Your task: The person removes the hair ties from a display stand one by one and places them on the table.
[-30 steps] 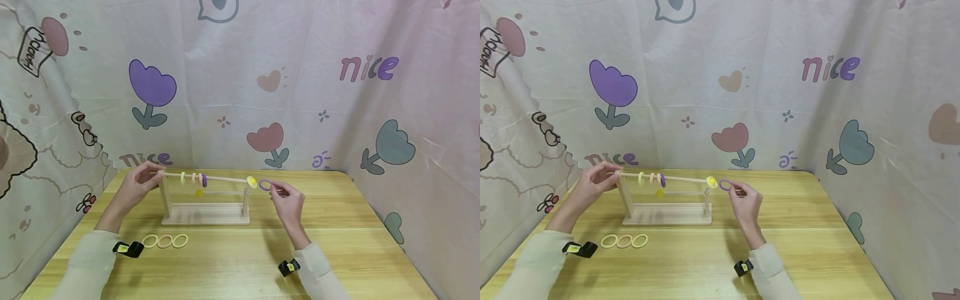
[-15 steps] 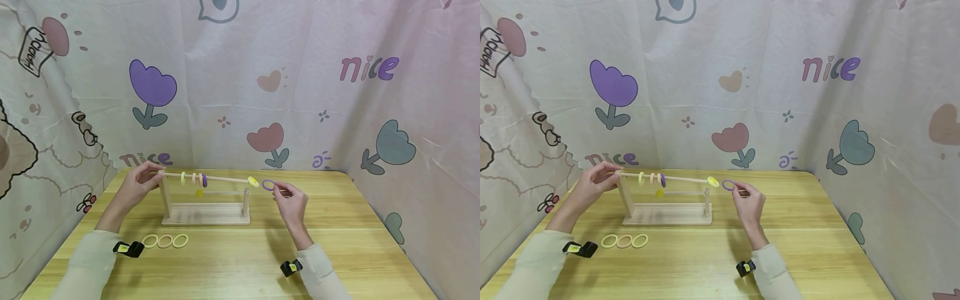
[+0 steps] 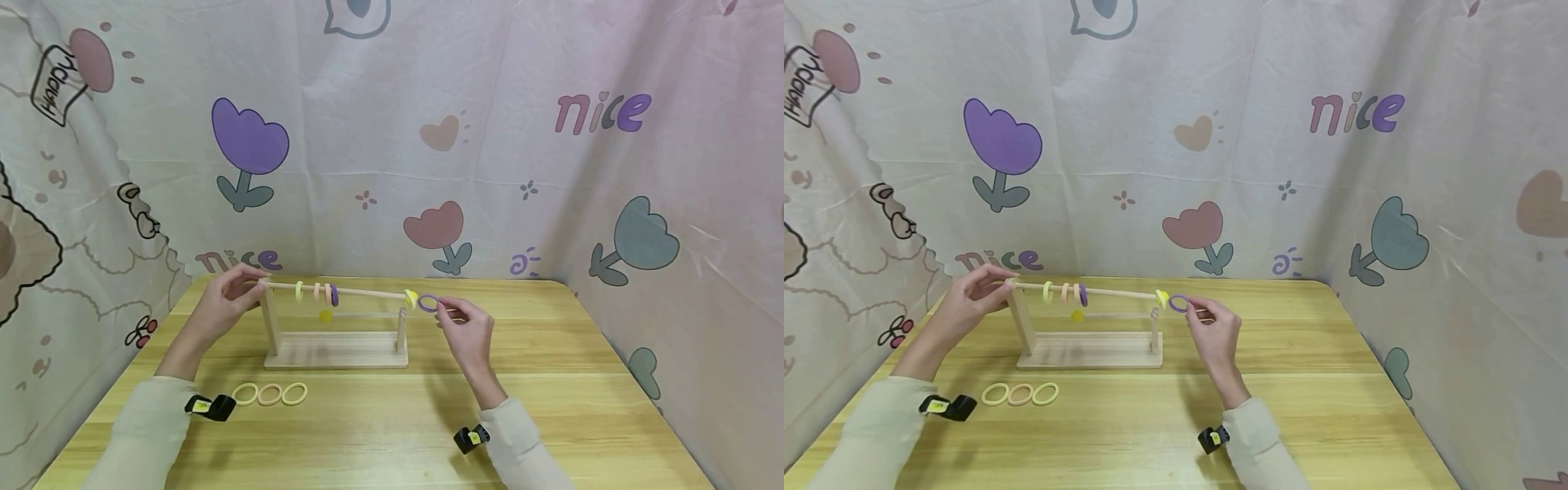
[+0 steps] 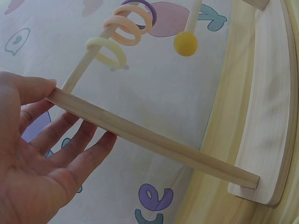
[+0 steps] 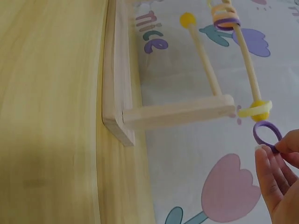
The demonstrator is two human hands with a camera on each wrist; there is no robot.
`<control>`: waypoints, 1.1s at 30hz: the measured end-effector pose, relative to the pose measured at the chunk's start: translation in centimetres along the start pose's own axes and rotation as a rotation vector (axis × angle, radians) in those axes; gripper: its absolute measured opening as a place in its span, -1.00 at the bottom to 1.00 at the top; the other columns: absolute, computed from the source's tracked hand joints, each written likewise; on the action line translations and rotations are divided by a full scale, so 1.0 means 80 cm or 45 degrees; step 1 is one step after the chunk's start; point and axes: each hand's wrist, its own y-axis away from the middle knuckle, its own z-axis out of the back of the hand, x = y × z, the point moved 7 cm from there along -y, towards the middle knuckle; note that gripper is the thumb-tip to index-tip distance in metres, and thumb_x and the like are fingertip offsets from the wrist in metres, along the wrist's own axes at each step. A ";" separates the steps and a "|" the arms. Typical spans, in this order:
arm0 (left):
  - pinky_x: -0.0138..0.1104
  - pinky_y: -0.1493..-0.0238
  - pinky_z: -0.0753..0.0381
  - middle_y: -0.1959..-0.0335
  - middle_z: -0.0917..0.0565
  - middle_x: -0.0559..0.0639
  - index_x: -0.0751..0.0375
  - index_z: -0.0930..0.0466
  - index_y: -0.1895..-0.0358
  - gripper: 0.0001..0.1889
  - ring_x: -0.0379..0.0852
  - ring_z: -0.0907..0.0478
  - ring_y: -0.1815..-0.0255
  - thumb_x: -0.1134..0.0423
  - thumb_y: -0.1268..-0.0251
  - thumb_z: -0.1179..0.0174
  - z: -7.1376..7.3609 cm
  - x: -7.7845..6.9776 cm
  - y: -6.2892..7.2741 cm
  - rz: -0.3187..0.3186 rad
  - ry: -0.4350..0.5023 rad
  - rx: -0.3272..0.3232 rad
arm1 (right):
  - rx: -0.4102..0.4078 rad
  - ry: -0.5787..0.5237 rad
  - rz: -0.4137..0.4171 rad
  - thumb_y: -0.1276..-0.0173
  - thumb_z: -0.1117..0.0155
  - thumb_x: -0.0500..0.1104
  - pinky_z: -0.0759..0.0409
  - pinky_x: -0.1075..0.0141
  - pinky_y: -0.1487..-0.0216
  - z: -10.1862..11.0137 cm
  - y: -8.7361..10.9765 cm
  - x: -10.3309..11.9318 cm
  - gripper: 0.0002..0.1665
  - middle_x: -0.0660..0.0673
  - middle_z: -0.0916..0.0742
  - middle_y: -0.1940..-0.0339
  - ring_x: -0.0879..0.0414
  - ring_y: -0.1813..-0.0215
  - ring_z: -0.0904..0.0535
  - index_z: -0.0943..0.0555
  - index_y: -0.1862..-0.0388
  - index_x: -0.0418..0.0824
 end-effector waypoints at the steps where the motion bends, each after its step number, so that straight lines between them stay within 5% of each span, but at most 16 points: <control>1: -0.55 0.01 -0.71 0.01 -0.67 -0.28 0.22 -0.56 -0.12 -0.80 -0.41 -0.69 -0.02 0.27 -0.57 -0.16 0.000 0.000 0.000 0.001 -0.002 0.000 | 0.012 0.001 0.000 -0.28 -0.44 -0.45 -0.73 0.47 0.45 -0.003 0.001 0.001 -0.87 -0.43 -0.81 0.29 -0.23 0.42 -0.77 -0.77 0.19 -0.47; 15: -0.55 0.02 -0.72 0.03 -0.67 -0.34 0.22 -0.56 -0.12 -0.80 -0.43 -0.68 -0.01 0.26 -0.57 -0.16 0.000 -0.001 0.001 0.003 -0.006 -0.003 | 0.089 0.081 0.025 -0.26 -0.45 -0.42 -0.67 0.55 0.48 -0.020 0.008 0.001 -0.92 -0.35 -0.83 0.33 0.04 0.48 -0.75 -0.81 0.26 -0.36; 33: -0.55 0.01 -0.71 0.01 -0.68 -0.29 0.22 -0.56 -0.12 -0.80 -0.42 -0.68 -0.02 0.28 -0.57 -0.16 0.000 -0.001 0.000 -0.010 0.003 -0.003 | 0.187 0.226 0.067 -0.19 -0.48 -0.43 -0.71 0.50 0.42 -0.030 0.021 -0.008 -0.91 -0.28 -0.84 0.40 -0.04 0.45 -0.77 -0.81 0.32 -0.33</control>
